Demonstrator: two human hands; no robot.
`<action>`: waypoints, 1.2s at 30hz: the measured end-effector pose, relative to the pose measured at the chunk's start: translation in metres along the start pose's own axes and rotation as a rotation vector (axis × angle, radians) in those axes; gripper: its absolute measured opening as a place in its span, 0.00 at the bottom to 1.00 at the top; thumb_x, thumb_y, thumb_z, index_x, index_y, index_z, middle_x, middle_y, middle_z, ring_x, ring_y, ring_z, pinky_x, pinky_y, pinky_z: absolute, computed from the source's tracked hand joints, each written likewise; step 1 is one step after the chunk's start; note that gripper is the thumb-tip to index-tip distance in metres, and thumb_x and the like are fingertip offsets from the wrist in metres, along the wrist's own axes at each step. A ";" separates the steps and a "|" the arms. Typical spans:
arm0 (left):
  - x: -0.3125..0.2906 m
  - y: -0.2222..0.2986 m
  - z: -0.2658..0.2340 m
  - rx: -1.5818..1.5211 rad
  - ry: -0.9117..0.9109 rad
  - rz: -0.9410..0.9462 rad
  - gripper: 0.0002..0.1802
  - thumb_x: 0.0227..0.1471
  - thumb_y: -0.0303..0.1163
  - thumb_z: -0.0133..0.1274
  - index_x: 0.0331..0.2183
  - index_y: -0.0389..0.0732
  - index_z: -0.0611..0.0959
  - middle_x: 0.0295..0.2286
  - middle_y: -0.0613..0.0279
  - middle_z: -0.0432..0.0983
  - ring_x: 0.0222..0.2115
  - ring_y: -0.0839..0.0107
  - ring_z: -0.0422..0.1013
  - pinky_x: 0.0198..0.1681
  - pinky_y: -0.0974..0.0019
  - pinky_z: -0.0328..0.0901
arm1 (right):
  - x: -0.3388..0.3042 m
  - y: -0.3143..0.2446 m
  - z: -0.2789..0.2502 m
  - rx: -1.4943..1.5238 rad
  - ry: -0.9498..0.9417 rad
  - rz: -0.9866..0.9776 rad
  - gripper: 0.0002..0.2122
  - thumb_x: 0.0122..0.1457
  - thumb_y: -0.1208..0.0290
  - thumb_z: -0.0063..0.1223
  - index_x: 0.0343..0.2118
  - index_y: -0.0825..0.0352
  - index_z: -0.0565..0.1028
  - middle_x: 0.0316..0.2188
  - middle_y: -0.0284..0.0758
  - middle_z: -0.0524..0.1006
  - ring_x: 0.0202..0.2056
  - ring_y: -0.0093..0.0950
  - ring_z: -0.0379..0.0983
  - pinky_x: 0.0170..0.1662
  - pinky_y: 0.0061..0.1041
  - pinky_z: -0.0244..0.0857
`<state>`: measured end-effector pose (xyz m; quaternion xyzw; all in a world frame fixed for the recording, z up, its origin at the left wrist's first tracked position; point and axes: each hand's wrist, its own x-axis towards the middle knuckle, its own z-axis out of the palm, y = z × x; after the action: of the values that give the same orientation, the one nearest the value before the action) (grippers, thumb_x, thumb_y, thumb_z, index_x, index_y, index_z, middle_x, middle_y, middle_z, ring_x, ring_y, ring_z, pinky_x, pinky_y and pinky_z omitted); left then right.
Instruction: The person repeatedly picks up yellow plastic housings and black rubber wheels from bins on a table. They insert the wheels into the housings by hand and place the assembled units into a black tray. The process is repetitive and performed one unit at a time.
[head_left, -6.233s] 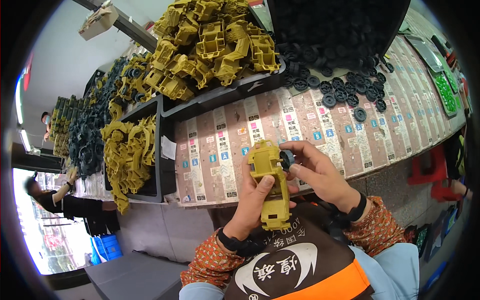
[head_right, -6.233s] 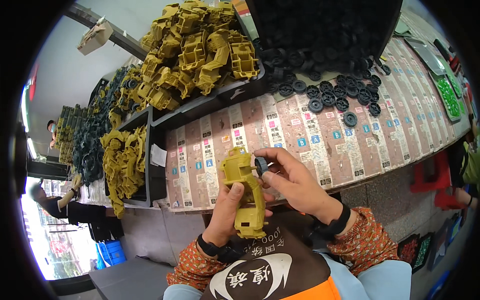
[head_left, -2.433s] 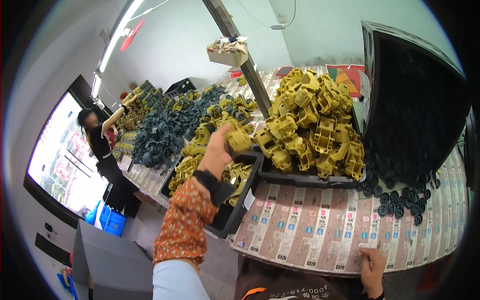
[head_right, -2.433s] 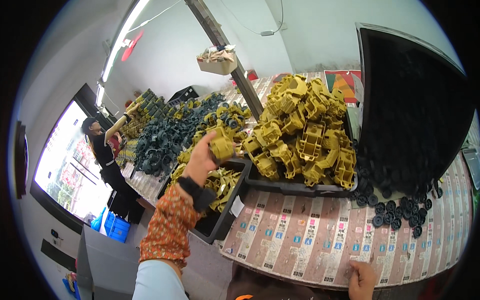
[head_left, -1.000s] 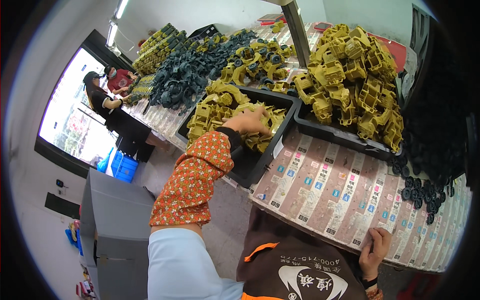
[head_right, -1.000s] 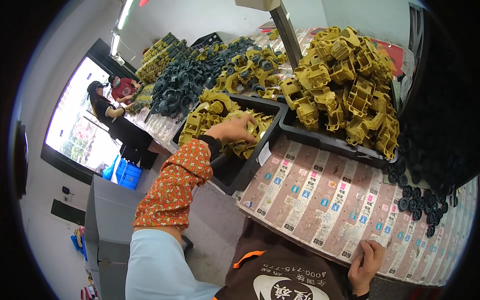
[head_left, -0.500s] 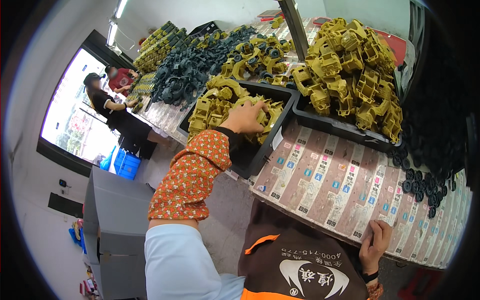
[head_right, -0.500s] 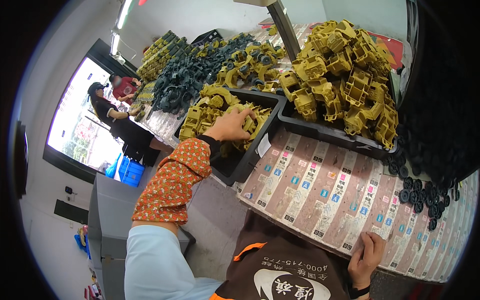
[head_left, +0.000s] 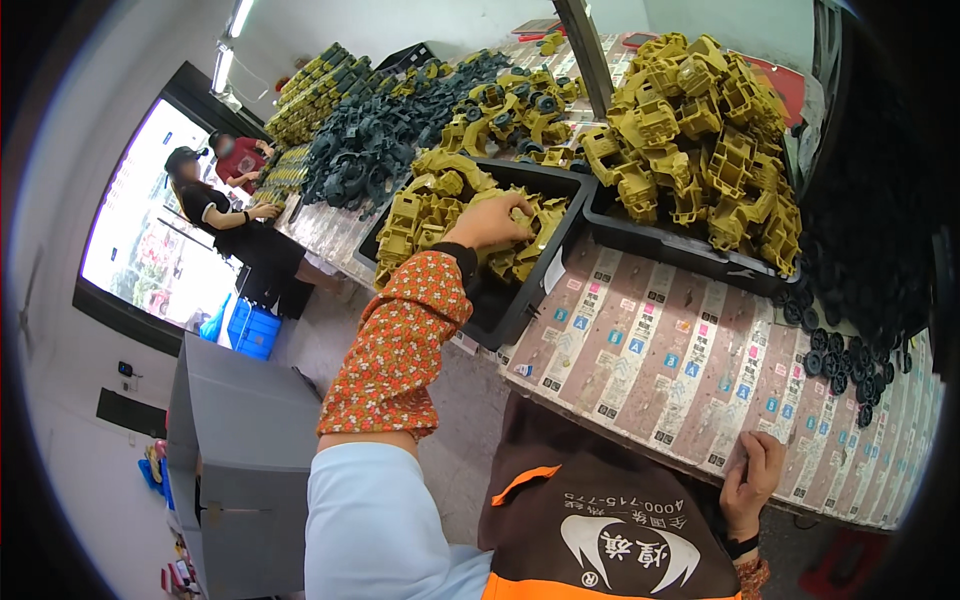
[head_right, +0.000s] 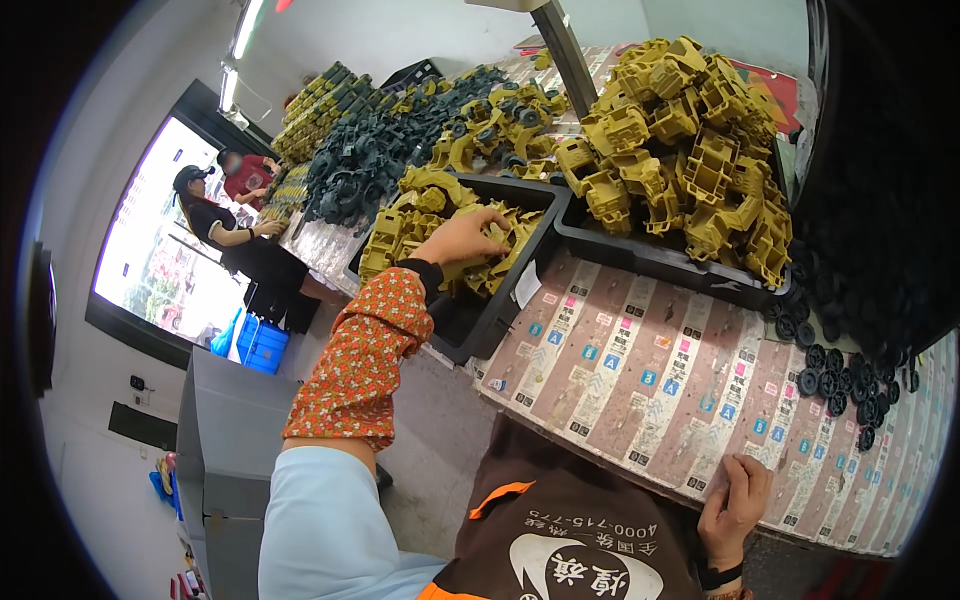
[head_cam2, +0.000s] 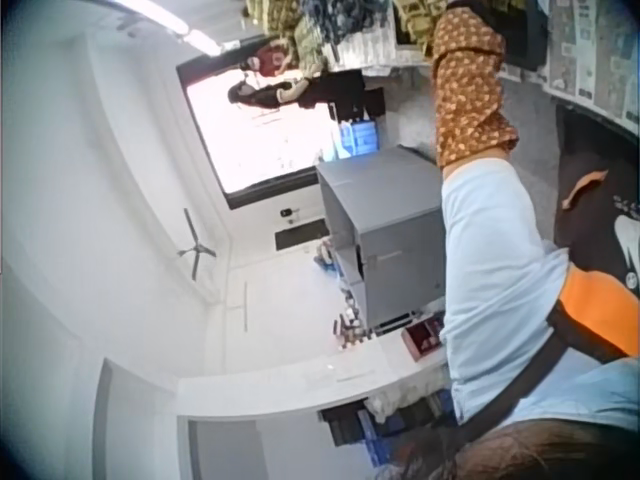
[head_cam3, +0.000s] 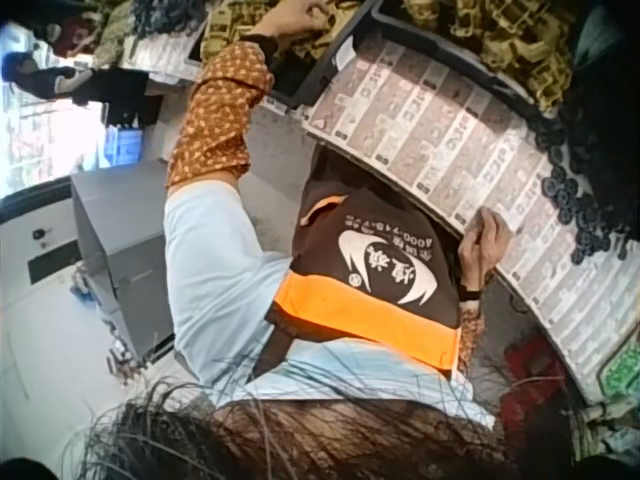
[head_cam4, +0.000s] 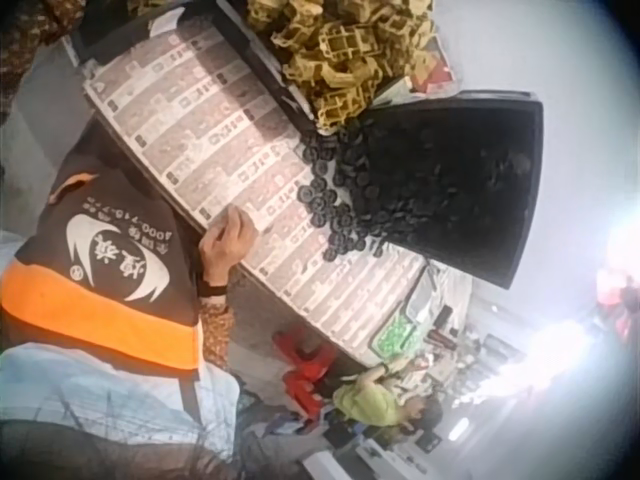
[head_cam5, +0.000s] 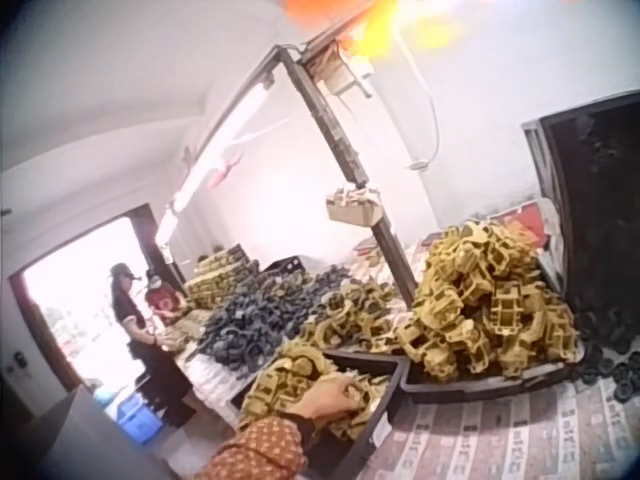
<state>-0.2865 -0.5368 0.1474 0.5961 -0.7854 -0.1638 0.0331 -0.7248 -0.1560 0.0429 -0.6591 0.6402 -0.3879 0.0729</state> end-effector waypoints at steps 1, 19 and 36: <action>0.003 -0.011 0.004 -0.053 -0.002 0.015 0.27 0.45 0.42 0.68 0.47 0.46 0.82 0.39 0.50 0.81 0.40 0.57 0.78 0.45 0.58 0.70 | 0.001 -0.001 0.001 0.009 -0.004 -0.005 0.21 0.46 0.86 0.45 0.46 0.73 0.77 0.44 0.47 0.74 0.45 0.48 0.70 0.50 0.42 0.65; -0.133 0.236 -0.019 0.041 0.124 0.554 0.19 0.45 0.29 0.60 0.43 0.48 0.79 0.36 0.57 0.77 0.40 0.59 0.75 0.41 0.57 0.68 | 0.002 0.007 0.004 0.015 0.066 0.003 0.18 0.46 0.86 0.51 0.43 0.71 0.78 0.41 0.45 0.75 0.41 0.46 0.72 0.45 0.39 0.67; -0.158 0.286 0.178 0.269 0.158 0.917 0.41 0.48 0.28 0.59 0.63 0.62 0.71 0.61 0.52 0.64 0.60 0.56 0.63 0.56 0.47 0.56 | 0.110 0.084 -0.061 -0.411 -0.040 0.033 0.14 0.54 0.78 0.57 0.45 0.71 0.76 0.39 0.44 0.71 0.44 0.44 0.69 0.46 0.41 0.68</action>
<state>-0.5493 -0.2807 0.0869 0.1982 -0.9764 0.0165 0.0839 -0.8417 -0.2447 0.0810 -0.6571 0.7150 -0.2346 -0.0439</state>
